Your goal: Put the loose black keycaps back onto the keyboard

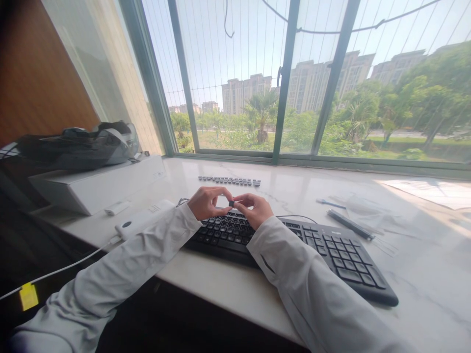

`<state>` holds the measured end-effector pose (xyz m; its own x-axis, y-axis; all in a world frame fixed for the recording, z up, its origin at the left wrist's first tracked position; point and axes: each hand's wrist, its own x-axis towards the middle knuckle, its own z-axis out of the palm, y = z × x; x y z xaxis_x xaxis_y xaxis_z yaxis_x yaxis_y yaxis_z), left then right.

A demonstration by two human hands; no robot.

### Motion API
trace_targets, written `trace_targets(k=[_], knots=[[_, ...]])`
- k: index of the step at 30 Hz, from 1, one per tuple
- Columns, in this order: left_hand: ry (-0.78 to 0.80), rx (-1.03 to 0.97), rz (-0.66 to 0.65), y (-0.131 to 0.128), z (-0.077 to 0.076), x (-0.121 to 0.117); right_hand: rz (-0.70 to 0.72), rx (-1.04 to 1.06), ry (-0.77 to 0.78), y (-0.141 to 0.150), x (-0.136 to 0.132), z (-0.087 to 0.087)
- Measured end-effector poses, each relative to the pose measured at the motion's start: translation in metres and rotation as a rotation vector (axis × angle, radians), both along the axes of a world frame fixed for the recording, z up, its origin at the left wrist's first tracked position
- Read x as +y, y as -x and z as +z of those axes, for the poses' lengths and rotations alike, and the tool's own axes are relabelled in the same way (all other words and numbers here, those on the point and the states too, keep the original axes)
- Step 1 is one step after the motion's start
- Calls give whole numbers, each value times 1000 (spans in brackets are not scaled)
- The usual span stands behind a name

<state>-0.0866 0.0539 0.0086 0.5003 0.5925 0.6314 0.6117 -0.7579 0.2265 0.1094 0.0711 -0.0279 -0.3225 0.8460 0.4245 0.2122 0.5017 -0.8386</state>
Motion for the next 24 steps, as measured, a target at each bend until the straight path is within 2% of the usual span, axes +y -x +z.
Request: trace_targets(k=[4,7,10,13,17,24], knots=[[82,10,-36,4,2,2,-20,-70,7,0,-1,-1],[252,46,-91,12,3,5,-21,-178,-34,0,-5,-1],[478,73,-169,19,3,10,-46,-319,-170,2,-11,0],[618,100,-183,23,3,14,-74,-490,-332,3,-16,1],[697,141,-157,23,2,17,-58,-630,-477,3,-20,5],[766,127,-111,26,-6,22,-20,-711,-579,0,-20,6]])
